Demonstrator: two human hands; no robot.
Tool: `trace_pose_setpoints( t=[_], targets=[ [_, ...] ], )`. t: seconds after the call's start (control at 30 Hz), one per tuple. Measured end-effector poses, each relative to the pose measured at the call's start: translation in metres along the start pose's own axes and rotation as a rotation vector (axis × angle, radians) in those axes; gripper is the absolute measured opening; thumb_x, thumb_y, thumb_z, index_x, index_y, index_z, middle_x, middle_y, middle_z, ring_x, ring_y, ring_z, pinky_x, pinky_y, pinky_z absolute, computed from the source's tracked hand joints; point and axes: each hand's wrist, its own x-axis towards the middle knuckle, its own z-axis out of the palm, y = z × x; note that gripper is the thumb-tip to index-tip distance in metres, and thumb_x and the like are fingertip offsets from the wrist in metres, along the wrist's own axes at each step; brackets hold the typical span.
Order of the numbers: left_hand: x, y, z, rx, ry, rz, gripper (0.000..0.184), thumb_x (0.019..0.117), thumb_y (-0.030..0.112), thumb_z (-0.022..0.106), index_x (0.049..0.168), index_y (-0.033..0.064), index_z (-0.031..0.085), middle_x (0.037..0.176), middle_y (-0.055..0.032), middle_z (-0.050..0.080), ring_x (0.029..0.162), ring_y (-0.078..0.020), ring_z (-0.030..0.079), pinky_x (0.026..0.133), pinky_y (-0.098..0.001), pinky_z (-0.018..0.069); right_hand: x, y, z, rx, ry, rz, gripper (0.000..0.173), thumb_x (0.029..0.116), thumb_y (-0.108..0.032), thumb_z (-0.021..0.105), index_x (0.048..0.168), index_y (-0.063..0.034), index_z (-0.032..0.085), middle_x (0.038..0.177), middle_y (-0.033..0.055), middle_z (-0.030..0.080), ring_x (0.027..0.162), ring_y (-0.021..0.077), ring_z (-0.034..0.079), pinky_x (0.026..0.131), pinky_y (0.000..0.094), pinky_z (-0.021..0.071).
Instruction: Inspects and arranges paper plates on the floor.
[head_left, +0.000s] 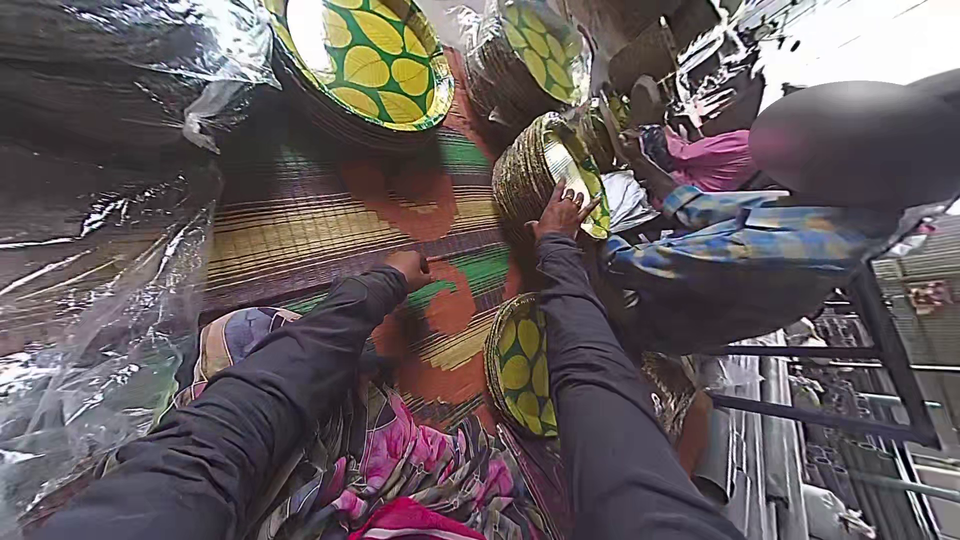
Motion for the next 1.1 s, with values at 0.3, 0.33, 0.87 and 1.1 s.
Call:
trace_pose_setpoints(
  t=[0.3, 0.33, 0.87, 1.1],
  targets=[
    [0.008, -0.006, -0.008, -0.125, 0.009, -0.03, 0.039, 0.1092, 0.026, 0.052, 0.132, -0.0031, 0.063, 0.121, -0.0261, 0.07, 0.115, -0.0409, 0.067, 0.106, -0.0604, 0.0467, 0.018, 0.028, -0.002, 0.071, -0.146, 0.095, 0.066, 0.0842, -0.011, 0.078, 0.143, 0.0019, 0.051, 0.136, 0.0337, 0.058, 0.129, 0.0503, 0.056, 0.105, 0.0655, 0.0447],
    [0.009, -0.006, -0.007, -0.13, 0.005, -0.03, 0.039, 0.1092, 0.027, 0.052, 0.133, -0.0031, 0.063, 0.121, -0.0262, 0.07, 0.115, -0.0412, 0.067, 0.106, -0.061, 0.0464, 0.015, 0.036, -0.01, 0.083, -0.154, 0.088, 0.063, 0.0836, -0.009, 0.078, 0.141, 0.0019, 0.053, 0.135, 0.0345, 0.058, 0.128, 0.0516, 0.057, 0.101, 0.0668, 0.0467],
    [0.007, -0.009, 0.005, -0.114, 0.016, -0.02, 0.043, 0.1086, 0.028, 0.055, 0.133, -0.0075, 0.061, 0.123, -0.0307, 0.067, 0.111, -0.0456, 0.068, 0.101, -0.0631, 0.0494, -0.353, 0.109, -0.06, 0.053, -0.124, 0.023, 0.055, 0.0832, 0.007, 0.07, 0.137, 0.0117, 0.058, 0.131, 0.04, 0.06, 0.119, 0.0579, 0.061, 0.095, 0.0673, 0.0502],
    [-0.005, -0.018, 0.013, 0.128, 0.083, -0.057, 0.042, 0.1072, 0.029, 0.057, 0.127, -0.0073, 0.065, 0.13, -0.0343, 0.063, 0.131, -0.0504, 0.056, 0.11, -0.0698, 0.0382, -0.433, 0.094, 0.018, 0.071, -0.233, 0.061, 0.037, 0.0949, 0.008, 0.055, 0.131, 0.0069, 0.064, 0.124, 0.0322, 0.066, 0.118, 0.0484, 0.065, 0.099, 0.0568, 0.0526]
  ],
)
